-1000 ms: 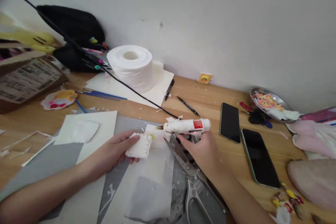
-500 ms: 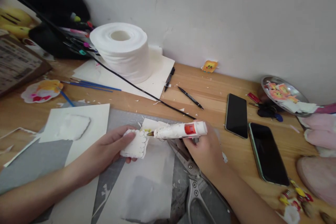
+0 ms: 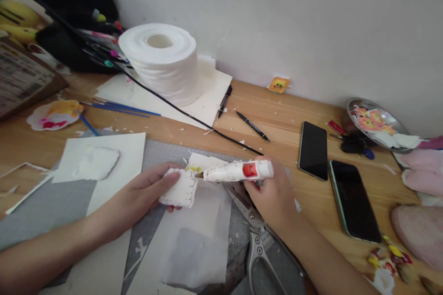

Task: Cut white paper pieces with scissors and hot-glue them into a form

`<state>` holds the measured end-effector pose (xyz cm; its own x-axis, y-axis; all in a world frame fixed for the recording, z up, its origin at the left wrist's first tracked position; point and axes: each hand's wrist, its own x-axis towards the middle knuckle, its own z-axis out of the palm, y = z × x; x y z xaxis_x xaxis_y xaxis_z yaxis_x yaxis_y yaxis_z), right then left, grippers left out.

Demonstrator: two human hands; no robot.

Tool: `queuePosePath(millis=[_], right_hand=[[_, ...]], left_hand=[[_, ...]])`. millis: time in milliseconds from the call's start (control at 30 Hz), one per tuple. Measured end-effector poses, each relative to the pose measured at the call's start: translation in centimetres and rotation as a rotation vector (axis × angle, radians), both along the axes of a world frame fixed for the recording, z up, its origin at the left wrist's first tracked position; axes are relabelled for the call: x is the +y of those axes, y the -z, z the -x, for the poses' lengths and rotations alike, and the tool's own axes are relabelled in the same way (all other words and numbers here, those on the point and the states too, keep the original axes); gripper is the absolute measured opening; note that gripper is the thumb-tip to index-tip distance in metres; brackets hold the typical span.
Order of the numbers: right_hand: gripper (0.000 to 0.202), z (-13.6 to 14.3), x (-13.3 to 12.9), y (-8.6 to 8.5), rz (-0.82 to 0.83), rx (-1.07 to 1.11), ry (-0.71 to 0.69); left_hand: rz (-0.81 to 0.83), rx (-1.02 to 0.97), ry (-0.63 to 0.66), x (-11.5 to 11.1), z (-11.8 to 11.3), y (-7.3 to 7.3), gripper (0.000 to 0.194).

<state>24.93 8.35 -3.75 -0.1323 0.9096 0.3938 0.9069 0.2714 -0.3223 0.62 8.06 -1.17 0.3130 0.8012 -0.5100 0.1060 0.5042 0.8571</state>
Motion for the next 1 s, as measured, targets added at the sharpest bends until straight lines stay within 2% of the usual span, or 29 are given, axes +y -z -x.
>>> queuePosePath(millis=[633,1000], right_hand=[[0.006,0.16,0.02,-0.49,-0.075,0.034,-0.144],[0.011,0.17,-0.10,-0.55,-0.097,0.102,-0.203]], left_hand=[[0.015,-0.043,-0.048,0.00,0.13,0.35,0.020],[-0.005,0.030,-0.020,-0.02,0.20,0.28,0.022]])
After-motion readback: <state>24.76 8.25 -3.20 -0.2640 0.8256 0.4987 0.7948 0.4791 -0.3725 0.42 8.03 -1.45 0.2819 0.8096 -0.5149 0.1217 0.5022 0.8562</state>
